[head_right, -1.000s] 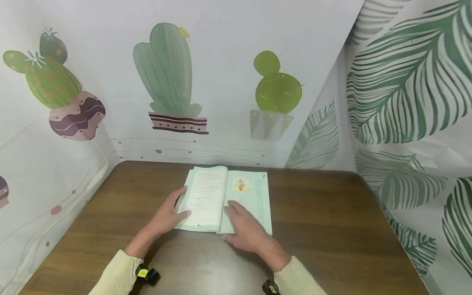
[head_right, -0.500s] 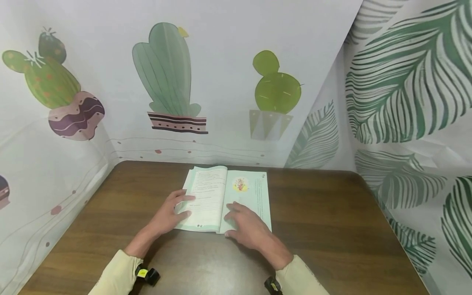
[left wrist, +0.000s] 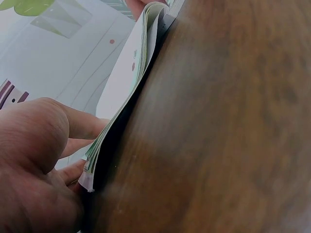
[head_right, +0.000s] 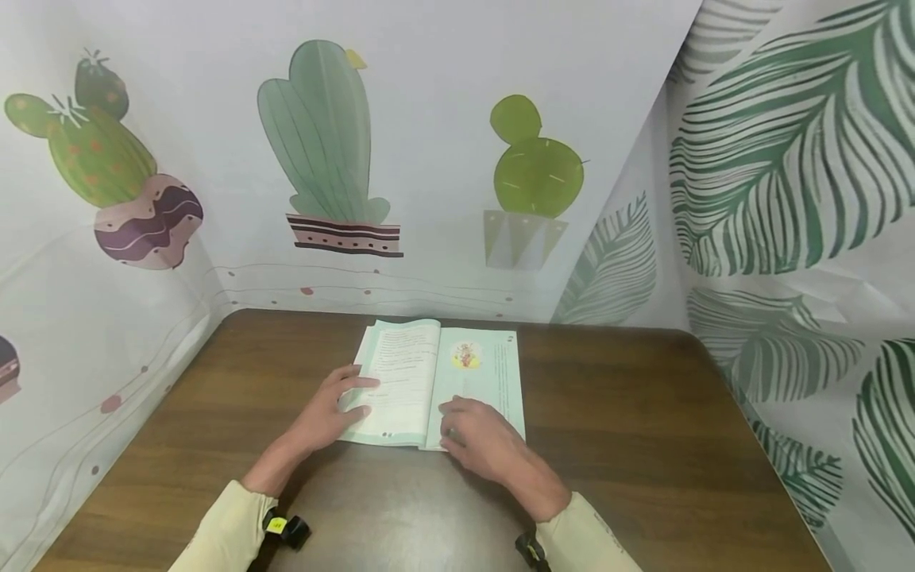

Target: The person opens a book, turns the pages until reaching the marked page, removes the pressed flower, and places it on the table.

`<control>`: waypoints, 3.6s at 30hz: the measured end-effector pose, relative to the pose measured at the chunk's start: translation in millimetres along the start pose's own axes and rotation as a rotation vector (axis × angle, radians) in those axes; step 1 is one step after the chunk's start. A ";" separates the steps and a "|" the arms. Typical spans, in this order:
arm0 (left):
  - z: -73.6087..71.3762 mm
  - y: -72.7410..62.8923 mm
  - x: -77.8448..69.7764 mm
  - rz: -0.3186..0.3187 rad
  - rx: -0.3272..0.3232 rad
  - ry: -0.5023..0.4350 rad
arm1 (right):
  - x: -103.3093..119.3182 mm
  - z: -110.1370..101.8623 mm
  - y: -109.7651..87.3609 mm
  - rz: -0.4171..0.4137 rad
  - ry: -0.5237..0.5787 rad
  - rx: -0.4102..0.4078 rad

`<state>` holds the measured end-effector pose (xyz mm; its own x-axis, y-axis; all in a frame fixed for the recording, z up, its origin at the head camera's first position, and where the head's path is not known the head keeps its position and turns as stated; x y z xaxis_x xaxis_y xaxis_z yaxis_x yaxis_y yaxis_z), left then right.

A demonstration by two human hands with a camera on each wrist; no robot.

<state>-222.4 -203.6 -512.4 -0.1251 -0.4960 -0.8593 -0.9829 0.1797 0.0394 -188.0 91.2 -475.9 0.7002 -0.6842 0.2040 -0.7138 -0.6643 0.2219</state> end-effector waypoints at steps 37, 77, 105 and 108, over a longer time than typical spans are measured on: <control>1.1 2.6 5.2 -0.004 0.011 0.012 | -62.8 -20.3 -49.4 0.626 0.163 -0.270; -1.2 3.0 3.3 0.052 -0.035 -0.061 | 4.7 9.9 0.7 0.151 0.141 0.017; 1.4 2.3 3.3 0.045 -0.022 -0.015 | -25.6 -10.2 -26.7 0.095 0.129 -0.068; 1.4 2.3 2.7 0.041 -0.021 -0.013 | -34.1 -12.3 -33.0 0.124 0.138 -0.104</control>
<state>-224.9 -203.4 -515.3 -0.1640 -0.4777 -0.8631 -0.9796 0.1819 0.0854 -188.1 140.1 -478.5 0.6079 -0.7063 0.3627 -0.7940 -0.5380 0.2831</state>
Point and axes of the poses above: each hand's wrist, its own y-axis towards the middle knuckle, its own z-axis out of the palm, x = y × z, the point moved 2 cm from there along y, towards the middle knuckle, and after that the axes turned 8 degrees about -y, right-handed, at the moved point
